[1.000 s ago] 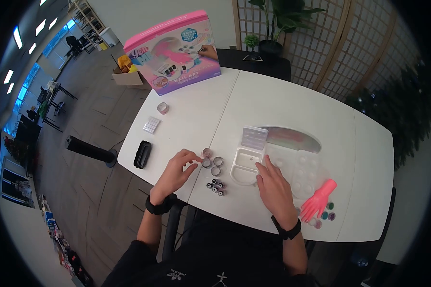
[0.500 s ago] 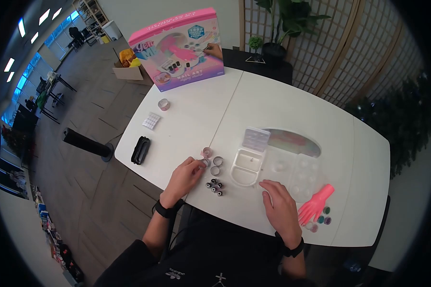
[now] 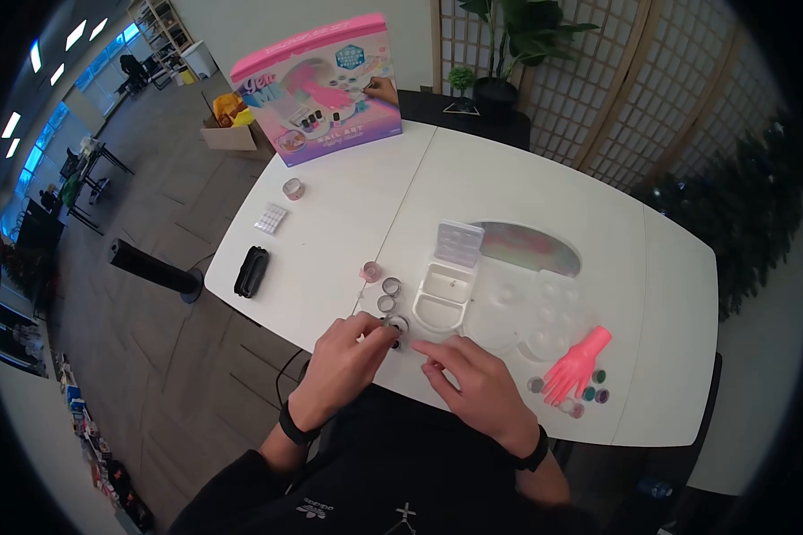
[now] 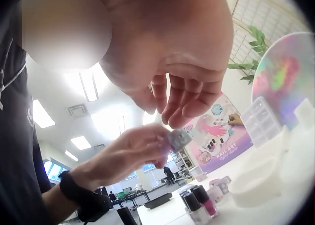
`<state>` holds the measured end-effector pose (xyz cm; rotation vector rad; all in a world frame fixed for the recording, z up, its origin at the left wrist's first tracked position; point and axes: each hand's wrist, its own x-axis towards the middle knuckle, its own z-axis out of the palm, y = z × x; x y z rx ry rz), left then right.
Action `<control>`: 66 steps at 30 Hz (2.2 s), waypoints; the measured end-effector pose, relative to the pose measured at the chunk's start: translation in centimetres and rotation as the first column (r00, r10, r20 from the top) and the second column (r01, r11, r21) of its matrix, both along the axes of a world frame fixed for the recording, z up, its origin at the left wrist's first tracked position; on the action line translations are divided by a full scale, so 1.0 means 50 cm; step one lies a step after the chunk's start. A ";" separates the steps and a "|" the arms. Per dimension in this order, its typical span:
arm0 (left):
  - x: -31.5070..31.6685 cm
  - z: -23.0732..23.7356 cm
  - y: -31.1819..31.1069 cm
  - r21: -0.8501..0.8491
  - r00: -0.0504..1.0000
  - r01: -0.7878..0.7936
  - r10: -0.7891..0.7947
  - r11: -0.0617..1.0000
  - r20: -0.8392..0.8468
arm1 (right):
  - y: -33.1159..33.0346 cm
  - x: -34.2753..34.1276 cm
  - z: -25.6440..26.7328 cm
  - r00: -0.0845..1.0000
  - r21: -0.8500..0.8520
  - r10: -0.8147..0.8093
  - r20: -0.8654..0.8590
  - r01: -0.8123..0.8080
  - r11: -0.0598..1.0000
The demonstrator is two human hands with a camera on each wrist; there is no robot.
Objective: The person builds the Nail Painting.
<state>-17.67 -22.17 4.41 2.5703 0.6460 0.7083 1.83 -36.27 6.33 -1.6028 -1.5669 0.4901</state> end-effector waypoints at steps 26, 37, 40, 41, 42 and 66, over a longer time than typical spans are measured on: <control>0.068 -0.073 -0.097 -0.925 0.917 0.377 0.118 0.051 0.381 | -0.069 -0.010 -0.080 0.951 0.081 -0.240 -0.196 0.259 0.962; 0.084 -0.107 -0.127 -0.681 0.892 0.317 0.035 0.660 0.450 | -0.067 0.003 -0.099 0.624 -0.024 -0.117 -0.773 0.154 0.988; 0.082 -0.096 -0.126 -0.630 0.894 0.298 0.022 0.717 0.448 | -0.068 0.002 -0.106 0.611 -0.001 -0.101 -0.785 0.162 0.987; 0.081 -0.090 -0.129 -0.617 0.895 0.291 0.019 0.731 0.445 | -0.070 0.000 -0.109 0.600 0.010 -0.094 -0.794 0.167 0.986; 0.081 -0.082 -0.133 -0.658 0.902 0.280 0.043 0.699 0.430 | -0.071 -0.002 -0.108 0.616 0.019 -0.101 -0.781 0.185 0.983; 0.080 -0.071 -0.159 -0.684 0.899 0.301 0.042 0.664 0.435 | -0.104 -0.025 -0.110 0.775 0.099 -0.215 -0.594 0.336 0.936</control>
